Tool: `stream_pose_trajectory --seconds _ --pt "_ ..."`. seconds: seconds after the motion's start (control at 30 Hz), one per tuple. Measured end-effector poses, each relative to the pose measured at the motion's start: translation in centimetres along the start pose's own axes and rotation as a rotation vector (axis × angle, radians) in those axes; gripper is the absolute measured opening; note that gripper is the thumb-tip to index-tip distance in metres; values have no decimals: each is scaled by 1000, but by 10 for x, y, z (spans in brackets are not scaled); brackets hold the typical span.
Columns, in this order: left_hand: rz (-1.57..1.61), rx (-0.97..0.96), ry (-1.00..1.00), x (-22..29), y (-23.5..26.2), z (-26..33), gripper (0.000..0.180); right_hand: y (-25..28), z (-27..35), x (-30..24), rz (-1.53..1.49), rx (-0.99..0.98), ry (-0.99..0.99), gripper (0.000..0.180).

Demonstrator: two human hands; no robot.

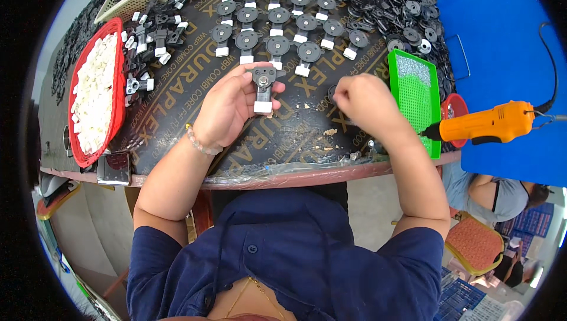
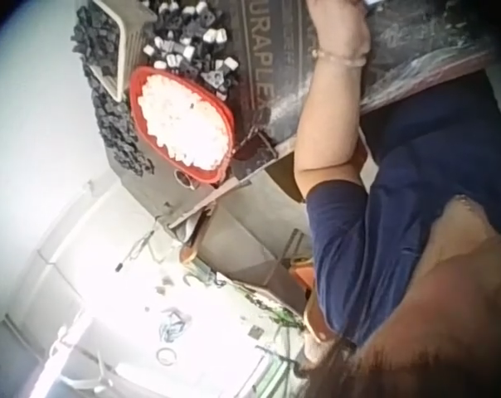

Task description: Manually assembling small black and white plastic components at a factory workbench.

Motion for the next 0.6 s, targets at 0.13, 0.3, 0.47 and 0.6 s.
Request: stream_pose_trajectory --seconds 0.13,0.3,0.47,0.6 --pt "18 -12 -5 -1 5 -2 38 12 1 9 67 136 100 38" --pt "26 -10 -1 -1 5 -2 38 -1 4 8 53 53 171 41" --pt "61 -18 -2 -3 4 -2 36 5 -2 -7 -89 68 109 47" --pt "54 -3 -4 -4 4 -1 36 12 -5 -48 -357 174 279 45"
Point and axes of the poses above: each hand's wrist, its own z-axis away from the middle knuckle, its own y-axis out of the back of the hand, x = y × z, the point moved 1 cm from there along -z, towards the middle knuckle, and after that the axes turned 11 degrees about -y, right-handed, at the moved point
